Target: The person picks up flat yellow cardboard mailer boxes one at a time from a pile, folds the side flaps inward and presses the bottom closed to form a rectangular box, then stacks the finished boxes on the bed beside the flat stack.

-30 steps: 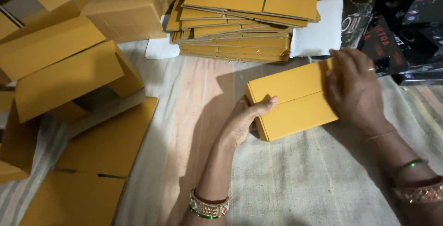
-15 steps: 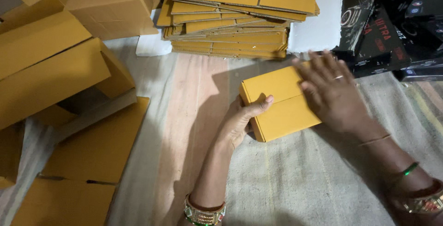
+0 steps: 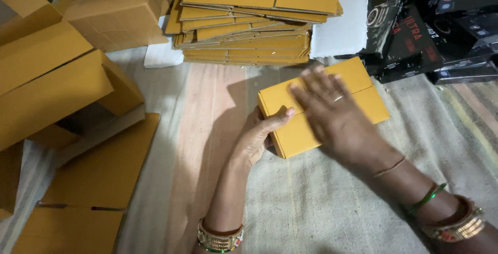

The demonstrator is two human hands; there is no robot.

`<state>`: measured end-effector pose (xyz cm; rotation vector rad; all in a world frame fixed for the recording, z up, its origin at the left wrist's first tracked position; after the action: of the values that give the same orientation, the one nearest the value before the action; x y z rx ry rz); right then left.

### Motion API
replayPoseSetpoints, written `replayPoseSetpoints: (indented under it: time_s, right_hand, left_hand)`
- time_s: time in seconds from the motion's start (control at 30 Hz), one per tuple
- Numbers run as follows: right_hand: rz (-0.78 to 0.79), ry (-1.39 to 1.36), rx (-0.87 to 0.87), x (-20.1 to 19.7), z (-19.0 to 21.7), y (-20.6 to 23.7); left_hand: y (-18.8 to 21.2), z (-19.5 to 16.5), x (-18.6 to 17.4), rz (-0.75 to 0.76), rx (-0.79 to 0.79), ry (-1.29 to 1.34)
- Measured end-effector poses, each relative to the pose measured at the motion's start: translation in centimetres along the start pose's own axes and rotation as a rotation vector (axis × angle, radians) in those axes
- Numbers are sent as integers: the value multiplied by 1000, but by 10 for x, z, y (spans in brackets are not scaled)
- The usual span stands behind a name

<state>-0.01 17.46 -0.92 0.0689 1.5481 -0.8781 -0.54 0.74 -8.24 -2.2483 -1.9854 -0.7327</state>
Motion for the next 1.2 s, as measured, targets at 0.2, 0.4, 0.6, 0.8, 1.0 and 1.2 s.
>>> replayPoseSetpoints:
  time_s: [0.2,0.4,0.6,0.8,1.0,1.2]
  right_hand:
    - [59,58,-22,-1,6,-4]
    - [35,-39,296,-5,-72,9]
    - [-89,122,341,-14,-95,21]
    - [-57,-5,3,-7,-5,0]
    - [7,-11,-30,-3,17,-9]
    - [-14,5,175,-10,-40,1]
  left_hand:
    - [-4,4,-5,-66,-58,-51]
    - [-6,4,-5,-48,-13,-75]
    - [-8,6,-6,-87,-31,-84]
    - [-3,1,-5,-76,-16,-100]
    - [-2,1,-5,-51,-28,-84]
    - [-9,5,-8,-99,-41,-106]
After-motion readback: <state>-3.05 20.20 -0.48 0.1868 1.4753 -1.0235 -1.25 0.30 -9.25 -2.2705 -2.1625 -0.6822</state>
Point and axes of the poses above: each hand's wrist, its own y-axis away from the middle knuckle, its own x-axis out of the palm, z = x × y, the point moved 5 cm from there along -y, towards the middle knuckle, and after that the axes turned 7 degrees about -x, right-handed, at the moved point
